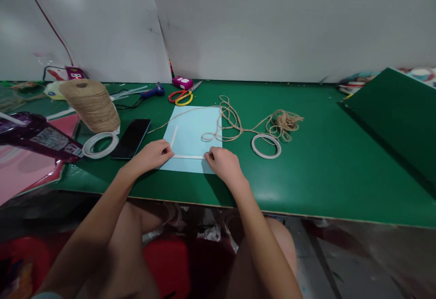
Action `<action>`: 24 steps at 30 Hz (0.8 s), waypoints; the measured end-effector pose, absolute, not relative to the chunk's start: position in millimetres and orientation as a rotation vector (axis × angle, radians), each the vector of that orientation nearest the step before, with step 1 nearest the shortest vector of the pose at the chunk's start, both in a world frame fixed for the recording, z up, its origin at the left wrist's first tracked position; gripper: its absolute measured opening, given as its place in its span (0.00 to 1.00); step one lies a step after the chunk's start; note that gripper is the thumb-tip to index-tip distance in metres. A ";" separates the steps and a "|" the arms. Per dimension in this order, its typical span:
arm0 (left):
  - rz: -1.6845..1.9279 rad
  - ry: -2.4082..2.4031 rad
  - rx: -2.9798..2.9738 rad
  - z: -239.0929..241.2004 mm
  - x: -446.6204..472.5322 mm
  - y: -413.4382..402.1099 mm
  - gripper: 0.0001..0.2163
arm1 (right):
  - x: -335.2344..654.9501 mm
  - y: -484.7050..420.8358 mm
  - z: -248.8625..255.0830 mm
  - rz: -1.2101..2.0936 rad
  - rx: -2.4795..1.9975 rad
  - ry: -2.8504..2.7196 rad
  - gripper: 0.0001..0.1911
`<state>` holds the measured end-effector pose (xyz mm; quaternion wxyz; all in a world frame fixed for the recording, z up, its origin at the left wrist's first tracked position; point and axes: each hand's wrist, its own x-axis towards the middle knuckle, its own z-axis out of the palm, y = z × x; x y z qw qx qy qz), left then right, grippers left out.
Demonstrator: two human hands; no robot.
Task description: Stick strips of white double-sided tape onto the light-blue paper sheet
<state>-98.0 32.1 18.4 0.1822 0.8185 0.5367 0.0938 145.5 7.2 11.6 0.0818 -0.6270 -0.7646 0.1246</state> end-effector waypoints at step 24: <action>0.147 1.607 2.411 22.8 -90.0 28.1 0.10 | 144.1 8.3 10.6 0.305 -1.840 -2.386 0.14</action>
